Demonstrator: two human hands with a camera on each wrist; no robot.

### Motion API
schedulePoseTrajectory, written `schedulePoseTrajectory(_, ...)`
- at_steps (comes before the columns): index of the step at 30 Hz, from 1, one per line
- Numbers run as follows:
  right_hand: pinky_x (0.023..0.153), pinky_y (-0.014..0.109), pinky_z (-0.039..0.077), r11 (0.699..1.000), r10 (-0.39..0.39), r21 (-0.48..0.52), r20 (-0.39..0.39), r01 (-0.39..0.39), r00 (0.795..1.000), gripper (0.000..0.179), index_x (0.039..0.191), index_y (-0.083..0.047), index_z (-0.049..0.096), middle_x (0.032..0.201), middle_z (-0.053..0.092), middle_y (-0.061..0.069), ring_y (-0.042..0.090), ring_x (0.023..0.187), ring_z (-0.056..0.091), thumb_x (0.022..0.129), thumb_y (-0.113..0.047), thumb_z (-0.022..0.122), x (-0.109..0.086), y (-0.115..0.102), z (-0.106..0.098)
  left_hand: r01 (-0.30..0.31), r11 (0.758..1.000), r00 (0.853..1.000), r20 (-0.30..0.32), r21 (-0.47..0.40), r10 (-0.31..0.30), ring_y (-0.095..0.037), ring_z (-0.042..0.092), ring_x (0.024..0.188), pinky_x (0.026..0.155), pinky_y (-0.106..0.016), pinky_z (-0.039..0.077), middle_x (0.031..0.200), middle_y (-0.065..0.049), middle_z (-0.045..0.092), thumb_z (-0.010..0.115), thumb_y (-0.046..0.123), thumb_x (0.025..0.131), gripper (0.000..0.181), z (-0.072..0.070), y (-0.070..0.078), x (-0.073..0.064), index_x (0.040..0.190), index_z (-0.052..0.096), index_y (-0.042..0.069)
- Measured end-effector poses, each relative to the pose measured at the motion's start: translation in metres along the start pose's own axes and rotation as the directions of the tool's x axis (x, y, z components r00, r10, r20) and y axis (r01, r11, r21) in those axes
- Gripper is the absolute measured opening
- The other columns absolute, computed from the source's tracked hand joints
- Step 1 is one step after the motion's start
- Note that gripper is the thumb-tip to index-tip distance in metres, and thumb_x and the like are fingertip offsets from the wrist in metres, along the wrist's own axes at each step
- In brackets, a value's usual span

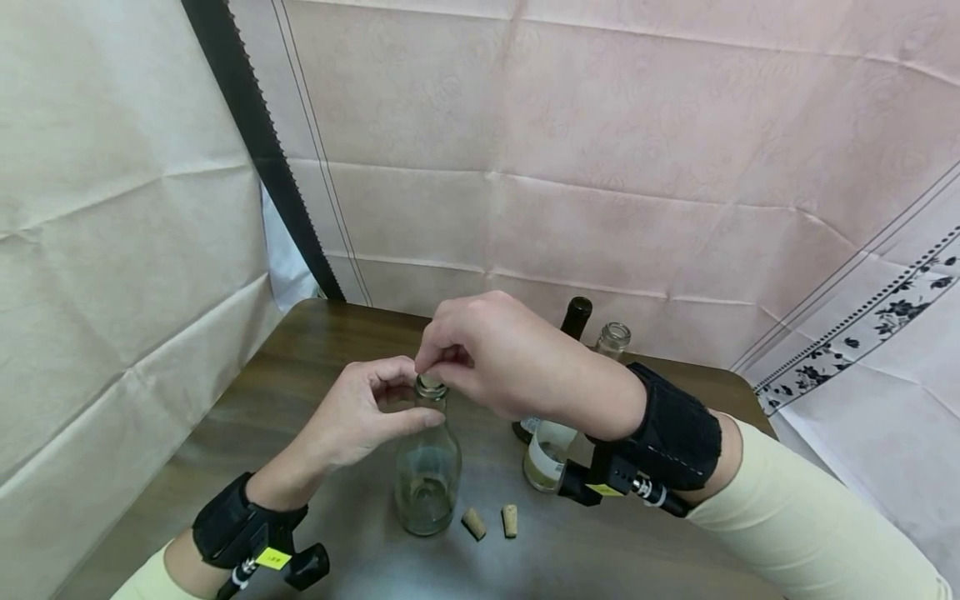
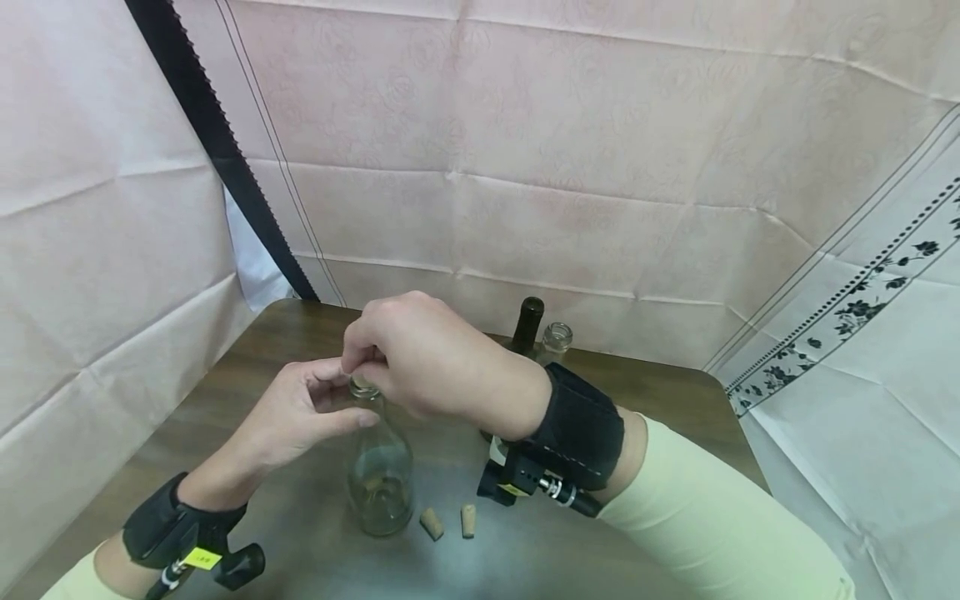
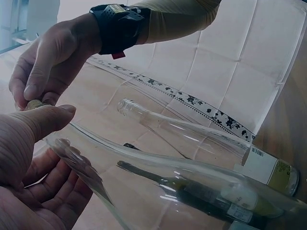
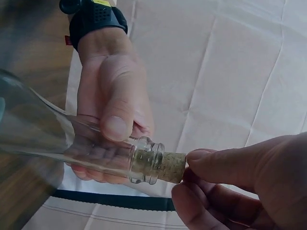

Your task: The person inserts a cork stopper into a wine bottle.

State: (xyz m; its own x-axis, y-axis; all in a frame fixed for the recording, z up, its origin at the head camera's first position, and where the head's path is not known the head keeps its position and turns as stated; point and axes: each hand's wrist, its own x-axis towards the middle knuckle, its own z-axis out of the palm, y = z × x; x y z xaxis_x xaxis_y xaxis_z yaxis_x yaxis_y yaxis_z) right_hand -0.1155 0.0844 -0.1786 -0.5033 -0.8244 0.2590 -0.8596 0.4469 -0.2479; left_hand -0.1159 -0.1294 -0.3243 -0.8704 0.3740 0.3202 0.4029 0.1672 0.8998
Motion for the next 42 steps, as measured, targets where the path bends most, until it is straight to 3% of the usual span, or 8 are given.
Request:
schedulePoseTrajectory(8, 0.076, 0.016, 0.056, 1.0, -0.02, -0.025, -0.018, 0.019, 1.0, 0.013, 0.094, -0.015, 0.08, 0.094, 0.074, -0.003, 0.005, 0.086, 0.069, 0.096, -0.005, 0.073, 0.0, 0.001, 0.004, 0.013, 1.0, 1.0, -0.008, 0.004, -0.013, -0.017, 0.073, 0.094, 0.084, -0.026, 0.062, 0.106, -0.002, 0.074, 0.085, 0.01, 0.086, 0.028, 0.0, 0.001, 0.0, 0.112, 0.074, 0.013)
schedulePoseTrajectory(13, 0.076, 0.015, 0.056, 1.0, 0.018, 0.001, -0.023, -0.018, 1.0, 0.012, 0.096, -0.014, 0.081, 0.096, 0.074, -0.003, 0.006, 0.088, 0.069, 0.096, -0.004, 0.073, -0.003, -0.002, 0.005, 0.015, 1.0, 1.0, -0.012, 0.005, -0.015, -0.017, 0.073, 0.093, 0.084, -0.026, 0.062, 0.106, -0.002, 0.074, 0.085, 0.011, 0.087, 0.026, 0.0, 0.001, -0.001, 0.11, 0.074, 0.014)
schedulePoseTrajectory(19, 0.076, 0.015, 0.056, 0.998, 0.027, 0.052, -0.05, -0.024, 0.998, 0.012, 0.094, -0.013, 0.081, 0.097, 0.075, -0.003, 0.006, 0.089, 0.07, 0.094, -0.003, 0.075, -0.005, 0.002, 0.011, 0.006, 1.0, 1.0, -0.015, 0.0, -0.006, -0.018, 0.073, 0.094, 0.086, -0.027, 0.062, 0.107, -0.002, 0.073, 0.085, 0.011, 0.087, 0.025, 0.001, -0.002, -0.003, 0.109, 0.074, 0.014)
schedulePoseTrajectory(27, 0.077, 0.016, 0.057, 0.998, 0.031, 0.05, -0.088, -0.026, 0.996, 0.014, 0.092, -0.013, 0.081, 0.097, 0.075, -0.005, 0.006, 0.091, 0.072, 0.092, 0.0, 0.076, -0.006, 0.005, 0.013, -0.002, 0.999, 0.999, -0.031, 0.05, 0.004, -0.017, 0.071, 0.094, 0.086, -0.031, 0.062, 0.109, 0.0, 0.074, 0.085, 0.012, 0.087, 0.028, 0.002, -0.001, 0.0, 0.113, 0.075, 0.016)
schedulePoseTrajectory(34, 0.077, 0.017, 0.058, 0.999, 0.035, 0.043, -0.116, -0.03, 0.993, 0.014, 0.091, -0.014, 0.08, 0.097, 0.074, -0.005, 0.006, 0.091, 0.071, 0.092, 0.0, 0.076, -0.01, 0.005, 0.013, -0.017, 1.0, 0.999, -0.027, 0.026, 0.018, -0.017, 0.072, 0.097, 0.089, -0.028, 0.062, 0.109, -0.002, 0.074, 0.085, 0.009, 0.087, 0.028, 0.003, 0.001, 0.003, 0.112, 0.075, 0.014)
schedulePoseTrajectory(42, 0.077, 0.018, 0.058, 0.995, 0.035, 0.098, -0.168, -0.019, 0.985, 0.009, 0.093, -0.015, 0.081, 0.099, 0.075, -0.006, 0.004, 0.09, 0.07, 0.093, -0.006, 0.078, -0.014, 0.009, 0.017, -0.109, 0.993, 0.99, -0.09, 0.045, 0.113, -0.015, 0.072, 0.096, 0.09, -0.026, 0.062, 0.105, 0.0, 0.075, 0.085, 0.008, 0.087, 0.024, 0.006, -0.002, 0.0, 0.108, 0.078, 0.017)
